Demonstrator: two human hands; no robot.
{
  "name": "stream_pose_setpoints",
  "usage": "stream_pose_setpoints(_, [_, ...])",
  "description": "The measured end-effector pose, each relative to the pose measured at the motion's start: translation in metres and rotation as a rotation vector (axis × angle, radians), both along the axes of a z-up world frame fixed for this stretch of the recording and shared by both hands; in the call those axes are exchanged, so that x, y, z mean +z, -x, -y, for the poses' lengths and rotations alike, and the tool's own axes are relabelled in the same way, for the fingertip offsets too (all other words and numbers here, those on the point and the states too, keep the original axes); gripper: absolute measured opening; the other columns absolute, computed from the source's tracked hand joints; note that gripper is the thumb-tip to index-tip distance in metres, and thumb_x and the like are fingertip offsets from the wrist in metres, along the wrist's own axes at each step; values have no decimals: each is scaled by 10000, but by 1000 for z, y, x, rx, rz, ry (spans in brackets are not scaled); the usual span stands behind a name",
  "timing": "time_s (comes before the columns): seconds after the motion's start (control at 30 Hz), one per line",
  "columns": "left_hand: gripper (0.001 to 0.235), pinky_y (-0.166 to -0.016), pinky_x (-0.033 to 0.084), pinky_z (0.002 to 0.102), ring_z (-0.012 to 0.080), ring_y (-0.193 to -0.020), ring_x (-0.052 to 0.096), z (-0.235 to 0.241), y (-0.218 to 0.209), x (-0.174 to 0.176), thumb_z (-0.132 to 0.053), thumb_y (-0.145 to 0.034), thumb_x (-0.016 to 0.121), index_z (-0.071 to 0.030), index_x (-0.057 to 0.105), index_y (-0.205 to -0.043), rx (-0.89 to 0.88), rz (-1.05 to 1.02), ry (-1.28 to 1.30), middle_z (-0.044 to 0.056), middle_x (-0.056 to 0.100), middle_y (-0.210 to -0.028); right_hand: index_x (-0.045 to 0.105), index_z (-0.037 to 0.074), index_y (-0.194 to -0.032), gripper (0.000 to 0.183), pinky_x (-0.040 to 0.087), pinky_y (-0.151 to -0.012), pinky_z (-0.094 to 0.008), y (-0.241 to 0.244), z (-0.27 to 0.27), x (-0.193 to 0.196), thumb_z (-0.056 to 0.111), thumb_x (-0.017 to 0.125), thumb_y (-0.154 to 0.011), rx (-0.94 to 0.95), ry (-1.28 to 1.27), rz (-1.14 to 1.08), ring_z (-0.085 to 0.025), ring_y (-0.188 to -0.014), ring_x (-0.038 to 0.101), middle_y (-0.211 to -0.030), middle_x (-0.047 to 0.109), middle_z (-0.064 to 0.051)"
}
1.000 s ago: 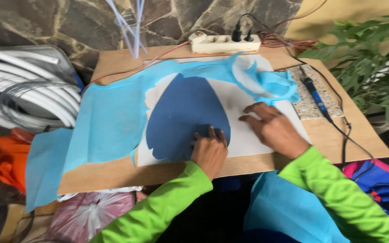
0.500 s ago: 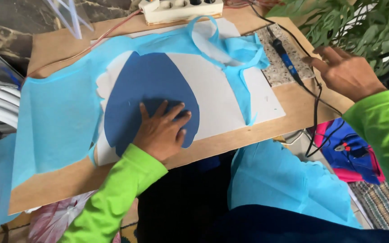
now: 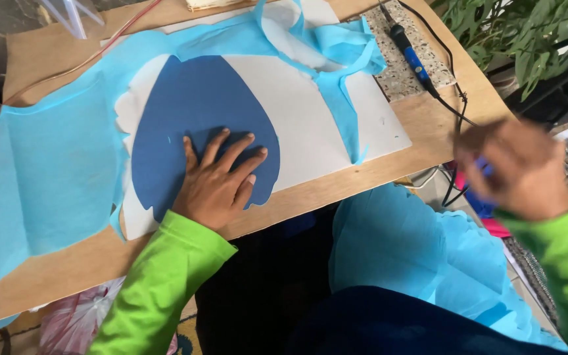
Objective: Using a heat tool to cut out specific shapes from blue fabric on a workbench.
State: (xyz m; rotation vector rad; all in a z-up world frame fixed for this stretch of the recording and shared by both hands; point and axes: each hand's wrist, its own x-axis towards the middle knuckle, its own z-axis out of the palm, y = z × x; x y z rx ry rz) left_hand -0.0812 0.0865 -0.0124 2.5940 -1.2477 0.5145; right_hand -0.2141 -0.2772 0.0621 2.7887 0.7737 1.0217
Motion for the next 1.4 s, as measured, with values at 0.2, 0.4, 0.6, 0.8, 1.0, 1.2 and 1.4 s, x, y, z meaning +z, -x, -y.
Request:
stream_pose_setpoints(0.2, [375, -922, 143, 719, 281, -1248, 307, 0, 2, 0, -288, -852, 405, -257, 524, -1206, 16, 34, 16, -29, 422, -1310, 592, 69, -865, 130, 471, -618, -340, 23, -102, -73, 175, 522, -841, 267, -465, -751, -228, -709, 586, -756, 609, -61])
stream_pose_setpoints(0.4, [406, -922, 145, 718, 334, -1268, 233, -2, 3, 9, -306, -866, 326, -300, 412, -1262, 35, -139, -130, -7, 329, -1346, 553, 44, -895, 214, 504, -610, -458, -28, -139, -157, 205, 602, -764, -55, -382, -557, -382, -740, 598, -735, 578, -176])
stream_pose_setpoints(0.6, [406, -922, 156, 714, 330, -1275, 222, -3, 3, 6, -313, -860, 332, -309, 411, -1258, 37, -140, -115, -10, 322, -1352, 539, 102, -971, 249, 490, -546, -432, -26, -142, -159, 224, 589, -760, -61, -259, -497, -339, -696, 599, -763, 588, -131])
stream_pose_setpoints(0.8, [405, -943, 140, 699, 321, -1279, 219, -3, 3, 4, -313, -861, 318, -324, 400, -1257, 55, -137, -113, -25, 318, -1359, 521, 172, -1061, 320, 474, -470, -401, -17, -143, -152, 247, 575, -755, -94, -127, -449, -288, -643, 600, -797, 600, -76])
stream_pose_setpoints(1.0, [383, -913, 138, 729, 300, -1250, 280, -2, 2, -3, -301, -856, 370, -269, 493, -1218, 17, -29, 49, -21, 417, -1312, 504, 242, -1152, 406, 457, -393, -370, 2, -145, -140, 270, 560, -750, -182, -7, -426, -236, -591, 601, -831, 613, -22])
stream_pose_setpoints(1.2, [367, -915, 175, 707, 300, -1232, 316, -2, 4, 2, -289, -827, 410, -262, 526, -1175, 31, -21, 45, -33, 430, -1292, 561, 296, -1178, 467, 508, -633, -260, 97, -68, -78, 215, 666, -730, -233, -570, -1157, -101, -696, 670, -918, 728, 80])
stream_pose_setpoints(1.4, [391, -916, 187, 704, 295, -1235, 330, -1, 0, 3, -304, -821, 427, -269, 537, -1195, 27, -38, 35, -35, 440, -1302, 400, -221, -1254, 567, 332, -795, -677, 226, 178, -129, -386, 364, -713, -1029, -1872, -1057, -612, -962, 447, -1114, 475, -489])
